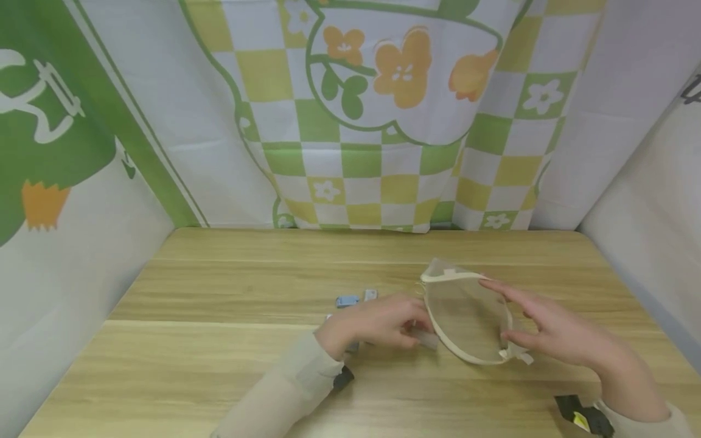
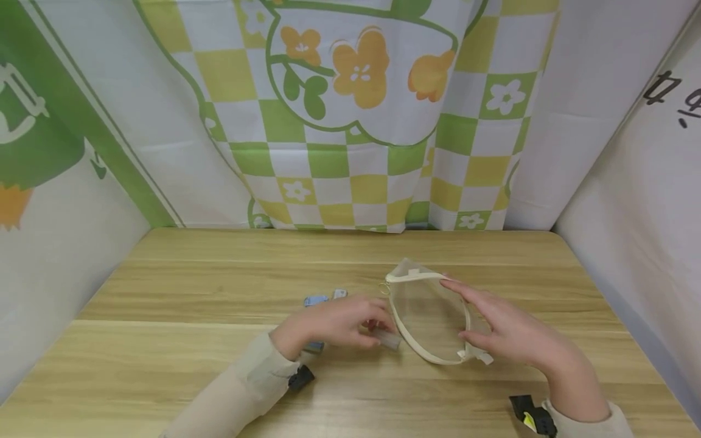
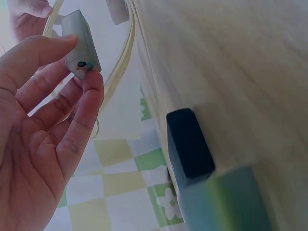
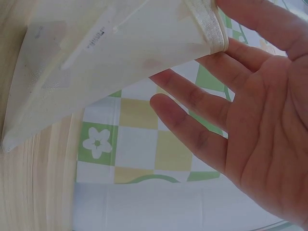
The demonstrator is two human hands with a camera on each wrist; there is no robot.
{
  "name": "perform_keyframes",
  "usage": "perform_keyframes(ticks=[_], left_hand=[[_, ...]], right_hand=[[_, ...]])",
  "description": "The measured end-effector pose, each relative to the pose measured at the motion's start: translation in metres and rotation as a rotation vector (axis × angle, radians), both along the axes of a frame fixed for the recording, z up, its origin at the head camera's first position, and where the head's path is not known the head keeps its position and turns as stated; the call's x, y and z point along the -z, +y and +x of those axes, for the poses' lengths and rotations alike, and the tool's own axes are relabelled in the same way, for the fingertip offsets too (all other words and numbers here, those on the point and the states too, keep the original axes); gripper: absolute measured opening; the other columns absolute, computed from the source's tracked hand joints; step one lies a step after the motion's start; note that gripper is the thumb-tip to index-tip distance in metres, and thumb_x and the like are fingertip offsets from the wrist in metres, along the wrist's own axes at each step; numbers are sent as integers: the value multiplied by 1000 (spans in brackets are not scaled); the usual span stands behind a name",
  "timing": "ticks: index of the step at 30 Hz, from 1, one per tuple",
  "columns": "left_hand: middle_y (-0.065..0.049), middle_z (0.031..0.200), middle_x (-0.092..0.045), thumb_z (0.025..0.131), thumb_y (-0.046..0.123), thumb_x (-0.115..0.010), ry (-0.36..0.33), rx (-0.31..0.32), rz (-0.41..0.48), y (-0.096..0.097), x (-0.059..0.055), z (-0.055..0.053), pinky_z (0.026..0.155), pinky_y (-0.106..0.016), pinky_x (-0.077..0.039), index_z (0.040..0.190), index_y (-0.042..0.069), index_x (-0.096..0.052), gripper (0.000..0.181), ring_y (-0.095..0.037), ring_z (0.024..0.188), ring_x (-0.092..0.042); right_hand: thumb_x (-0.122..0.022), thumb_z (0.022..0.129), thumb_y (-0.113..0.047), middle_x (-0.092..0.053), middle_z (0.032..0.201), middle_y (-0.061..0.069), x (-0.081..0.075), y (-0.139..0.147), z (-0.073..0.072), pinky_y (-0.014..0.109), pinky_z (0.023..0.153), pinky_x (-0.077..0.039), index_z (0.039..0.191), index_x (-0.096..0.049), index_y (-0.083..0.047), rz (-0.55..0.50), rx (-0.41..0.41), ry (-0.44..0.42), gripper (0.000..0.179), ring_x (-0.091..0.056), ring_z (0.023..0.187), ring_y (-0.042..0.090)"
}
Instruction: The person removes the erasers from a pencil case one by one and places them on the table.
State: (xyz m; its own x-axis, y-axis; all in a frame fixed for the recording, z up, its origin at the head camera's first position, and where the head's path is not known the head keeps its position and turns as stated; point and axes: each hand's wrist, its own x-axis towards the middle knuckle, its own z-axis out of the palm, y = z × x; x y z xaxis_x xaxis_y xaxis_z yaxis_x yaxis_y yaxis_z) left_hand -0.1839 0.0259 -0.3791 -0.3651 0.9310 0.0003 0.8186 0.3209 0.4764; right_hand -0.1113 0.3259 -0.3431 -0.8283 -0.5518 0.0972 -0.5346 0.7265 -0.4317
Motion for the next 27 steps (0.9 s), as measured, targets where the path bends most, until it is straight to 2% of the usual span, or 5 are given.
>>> perform_keyframes(ticks=[10,14,19,22,27], left_hand=[[-1,110,-68,88,12,-71,13,7,-3,-10,-1,3,78,-9,-45,118,7,-70,30,-4,87,-56],[-1,107,-67,88,14,-71,34,-9,-19,-18,0,4,77,-11,-46,117,8,-70,29,-6,87,-56],[-1,108,-66,89,14,-71,18,-39,-23,-27,-1,5,77,-11,-47,116,8,-70,28,-5,87,-57],[0,108,-66,89,13,-70,4,-50,-18,-32,-3,5,75,-11,-47,116,8,-70,28,-5,85,-56],[2,106,-66,89,14,-69,25,-66,-8,-40,-6,5,74,-13,-46,115,9,-71,26,-6,82,-55]], right_hand=[[-74,89,-23,-46,152,14,1,1,-1,47,86,-55,157,-28,-23,2,-15,30,82,-59,121,35],[-75,88,-23,-47,151,13,1,0,0,47,88,-55,157,-29,-22,11,-17,55,82,-60,121,33],[-74,89,-23,-47,152,13,-1,-1,0,49,88,-54,157,-29,-22,5,-16,58,81,-60,121,33],[-74,89,-23,-46,153,13,-1,-1,0,49,86,-54,157,-28,-23,2,-13,45,81,-60,121,34],[-73,90,-23,-45,153,14,-1,0,1,49,86,-54,157,-28,-22,-6,-11,30,82,-60,121,35]])
